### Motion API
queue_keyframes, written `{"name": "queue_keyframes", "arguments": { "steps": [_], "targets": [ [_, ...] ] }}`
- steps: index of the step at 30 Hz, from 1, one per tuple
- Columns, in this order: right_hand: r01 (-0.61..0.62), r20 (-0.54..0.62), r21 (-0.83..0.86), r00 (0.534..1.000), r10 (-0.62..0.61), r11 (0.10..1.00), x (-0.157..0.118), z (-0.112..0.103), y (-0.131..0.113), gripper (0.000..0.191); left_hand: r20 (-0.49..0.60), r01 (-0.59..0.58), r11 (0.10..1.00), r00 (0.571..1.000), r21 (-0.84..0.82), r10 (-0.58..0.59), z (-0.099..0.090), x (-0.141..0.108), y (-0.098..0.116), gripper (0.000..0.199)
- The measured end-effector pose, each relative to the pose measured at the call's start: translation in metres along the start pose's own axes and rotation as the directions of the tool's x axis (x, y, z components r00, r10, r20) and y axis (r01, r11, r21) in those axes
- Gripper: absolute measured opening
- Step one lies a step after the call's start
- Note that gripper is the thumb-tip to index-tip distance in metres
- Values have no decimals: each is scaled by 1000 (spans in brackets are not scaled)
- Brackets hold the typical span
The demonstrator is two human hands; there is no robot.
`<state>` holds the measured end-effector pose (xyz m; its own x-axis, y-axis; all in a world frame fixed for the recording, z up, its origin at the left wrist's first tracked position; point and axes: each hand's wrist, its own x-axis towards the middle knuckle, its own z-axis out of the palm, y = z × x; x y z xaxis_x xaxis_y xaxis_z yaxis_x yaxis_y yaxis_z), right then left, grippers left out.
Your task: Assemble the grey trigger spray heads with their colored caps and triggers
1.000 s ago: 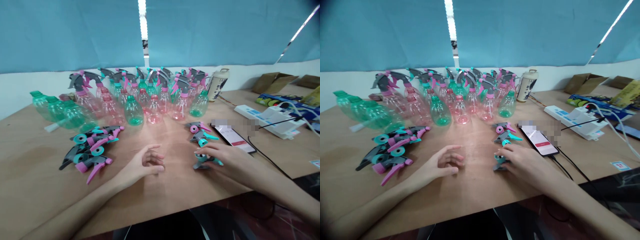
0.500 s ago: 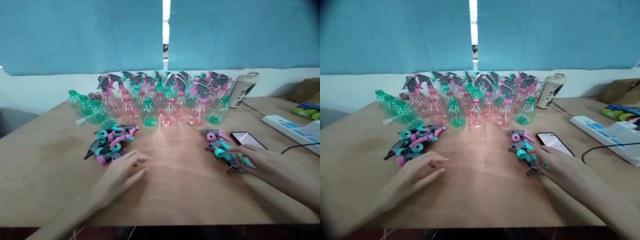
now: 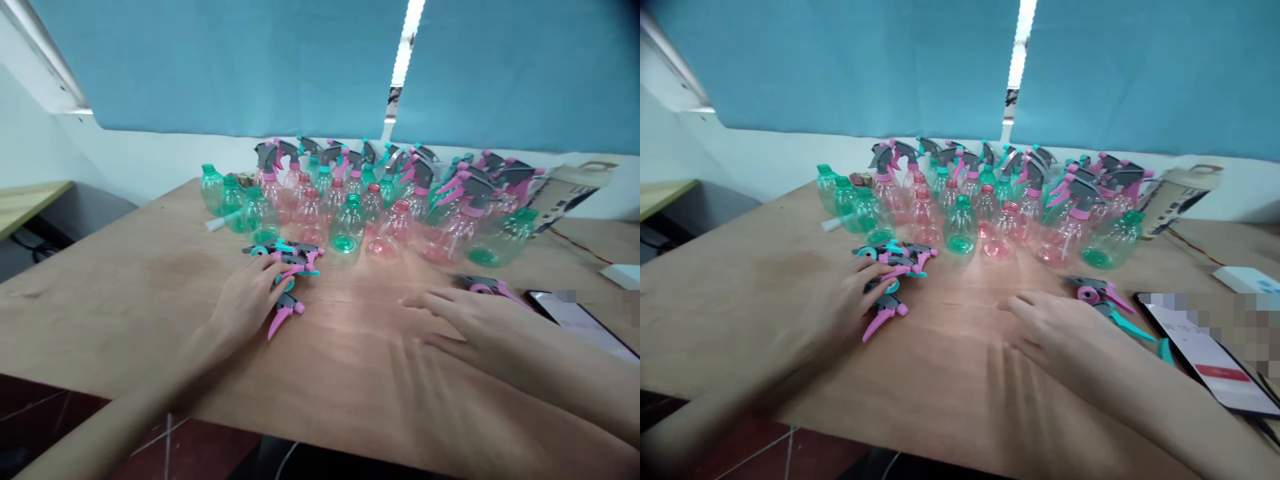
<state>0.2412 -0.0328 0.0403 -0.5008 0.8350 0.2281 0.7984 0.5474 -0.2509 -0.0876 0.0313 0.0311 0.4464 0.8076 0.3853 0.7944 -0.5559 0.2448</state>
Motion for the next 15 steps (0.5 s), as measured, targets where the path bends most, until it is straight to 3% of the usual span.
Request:
{"name": "queue_keyframes", "arguments": {
  "steps": [4,8,10,12,15],
  "targets": [
    [121,100,-137,989,-108,983,36,2,-34,20,-41,-151,987,987,61,154,-10,-1,8,27],
    [177,-50,-199,980,-191,964,61,2,-56,43,-130,-182,983,974,32,184,-13,-6,30,22],
    [186,-69,-167,978,-199,968,65,5,-63,42,-171,-228,972,962,-59,215,-13,-8,46,19],
    [160,-25,-90,986,-162,983,64,10,-64,27,-176,-286,947,949,-144,260,-14,-8,62,16],
    [81,34,144,996,-86,986,57,15,-57,25,-150,-291,909,955,-298,256,-12,-5,75,18]
  ]
}}
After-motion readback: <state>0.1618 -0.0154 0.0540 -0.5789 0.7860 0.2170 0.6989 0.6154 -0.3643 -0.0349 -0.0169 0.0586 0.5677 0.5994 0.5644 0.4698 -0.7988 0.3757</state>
